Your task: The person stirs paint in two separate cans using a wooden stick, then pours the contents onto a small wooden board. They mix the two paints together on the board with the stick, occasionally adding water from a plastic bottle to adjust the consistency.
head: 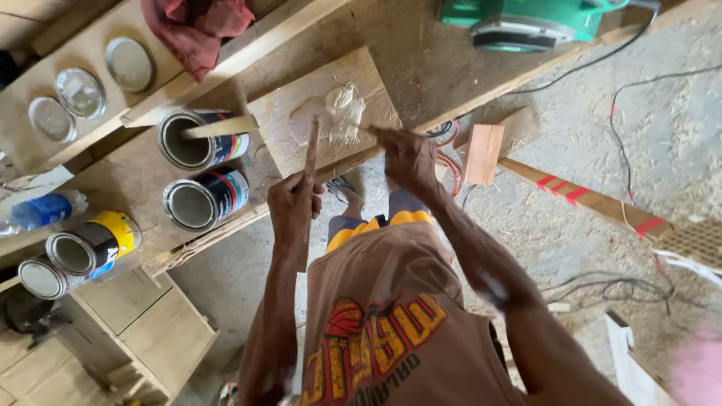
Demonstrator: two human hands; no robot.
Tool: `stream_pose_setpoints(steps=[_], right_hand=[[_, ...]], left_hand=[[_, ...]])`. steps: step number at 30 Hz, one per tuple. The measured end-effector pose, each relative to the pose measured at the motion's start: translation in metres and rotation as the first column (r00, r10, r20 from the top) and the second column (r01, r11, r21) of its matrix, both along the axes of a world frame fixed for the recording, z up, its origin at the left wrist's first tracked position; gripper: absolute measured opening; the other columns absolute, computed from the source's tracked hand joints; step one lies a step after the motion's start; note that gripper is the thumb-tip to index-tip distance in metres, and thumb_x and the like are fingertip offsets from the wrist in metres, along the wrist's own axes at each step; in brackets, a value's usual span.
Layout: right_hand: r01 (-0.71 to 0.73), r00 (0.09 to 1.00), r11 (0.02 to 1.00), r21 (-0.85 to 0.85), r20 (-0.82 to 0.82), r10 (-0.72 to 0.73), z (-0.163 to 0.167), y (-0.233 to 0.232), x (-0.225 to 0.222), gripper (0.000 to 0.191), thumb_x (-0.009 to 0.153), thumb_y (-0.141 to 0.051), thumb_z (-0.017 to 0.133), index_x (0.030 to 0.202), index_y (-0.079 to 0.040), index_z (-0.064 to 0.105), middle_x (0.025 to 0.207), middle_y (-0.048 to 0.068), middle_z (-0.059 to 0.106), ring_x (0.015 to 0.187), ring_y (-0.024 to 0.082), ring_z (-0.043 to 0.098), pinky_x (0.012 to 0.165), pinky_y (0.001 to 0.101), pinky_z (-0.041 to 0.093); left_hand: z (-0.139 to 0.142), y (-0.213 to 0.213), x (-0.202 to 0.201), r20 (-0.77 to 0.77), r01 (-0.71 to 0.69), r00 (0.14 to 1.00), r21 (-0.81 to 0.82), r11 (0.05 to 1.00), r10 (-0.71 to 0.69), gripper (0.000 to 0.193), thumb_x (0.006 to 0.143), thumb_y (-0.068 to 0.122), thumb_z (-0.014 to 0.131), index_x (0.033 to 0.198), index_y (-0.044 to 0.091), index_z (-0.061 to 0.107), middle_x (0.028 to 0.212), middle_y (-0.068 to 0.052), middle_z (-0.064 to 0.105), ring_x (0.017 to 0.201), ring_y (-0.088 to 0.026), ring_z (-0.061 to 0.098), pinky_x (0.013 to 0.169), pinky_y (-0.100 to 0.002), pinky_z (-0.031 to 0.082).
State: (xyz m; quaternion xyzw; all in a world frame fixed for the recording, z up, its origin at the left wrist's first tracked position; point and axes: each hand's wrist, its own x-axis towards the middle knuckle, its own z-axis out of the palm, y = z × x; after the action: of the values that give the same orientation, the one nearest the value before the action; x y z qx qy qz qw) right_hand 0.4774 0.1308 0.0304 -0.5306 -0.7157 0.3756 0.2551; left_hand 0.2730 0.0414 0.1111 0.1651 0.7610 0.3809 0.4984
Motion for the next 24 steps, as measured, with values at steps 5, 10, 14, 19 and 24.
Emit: stream_pose_setpoints(steps=[5,10,14,19,24], right_hand=[[-0.039,0.998,0.987,0.158,-0.035,0.045,-0.004,-0.02,-0.004,0.023,0.091,-0.013,0.069,0.112,-0.018,0.078,0.08,0.012,0.07,0.066,0.032,0.066,0.057,0.0436,0.049],[0.072,0.996,0.997,-0.026,0.047,-0.071,0.001,-0.018,-0.007,0.033,0.091,-0.007,0.064,0.118,-0.019,0.078,0.079,0.012,0.07,0.063,0.031,0.066,0.055,0.045,0.048],[-0.024,0.998,0.994,0.105,-0.051,0.03,0.015,-0.018,-0.01,0.03,0.092,-0.011,0.064,0.117,-0.021,0.077,0.075,0.01,0.066,0.062,0.029,0.063,0.054,0.0435,0.047],[-0.025,0.991,1.0,0.012,0.129,0.023,0.015,-0.016,-0.016,0.033,0.095,-0.008,0.06,0.121,-0.018,0.077,0.063,0.01,0.058,0.043,0.027,0.052,0.041,0.0437,0.038],[-0.011,0.999,0.988,0.156,-0.042,0.018,0.012,-0.015,-0.016,0.029,0.099,-0.014,0.06,0.123,-0.023,0.075,0.066,0.007,0.056,0.055,0.022,0.053,0.051,0.0419,0.04]], left_hand=[[-0.019,0.0,-0.009,0.079,0.018,0.997,0.007,1.0,-0.018,0.027,0.102,0.013,0.06,0.095,-0.011,0.071,0.069,-0.009,0.063,0.043,-0.01,0.053,0.034,-0.025,0.037],[-0.018,-0.005,-0.009,-0.04,0.092,0.995,-0.043,0.995,-0.094,0.025,0.1,0.016,0.062,0.107,-0.004,0.075,0.075,-0.008,0.07,0.047,-0.008,0.057,0.038,-0.022,0.041],[-0.016,-0.001,-0.014,-0.311,0.211,0.918,-0.136,0.968,-0.244,0.03,0.104,0.025,0.062,0.106,-0.001,0.076,0.068,-0.011,0.072,0.05,-0.011,0.066,0.042,-0.026,0.045],[-0.013,0.002,-0.012,-0.435,0.347,0.831,-0.085,0.934,-0.348,0.028,0.102,0.025,0.06,0.104,0.002,0.075,0.068,-0.009,0.071,0.052,-0.015,0.071,0.046,-0.03,0.05],[-0.018,0.001,-0.014,-0.653,0.455,0.598,-0.201,0.868,-0.464,0.021,0.104,0.017,0.066,0.1,0.001,0.078,0.068,-0.022,0.065,0.053,-0.03,0.061,0.054,-0.043,0.045]])
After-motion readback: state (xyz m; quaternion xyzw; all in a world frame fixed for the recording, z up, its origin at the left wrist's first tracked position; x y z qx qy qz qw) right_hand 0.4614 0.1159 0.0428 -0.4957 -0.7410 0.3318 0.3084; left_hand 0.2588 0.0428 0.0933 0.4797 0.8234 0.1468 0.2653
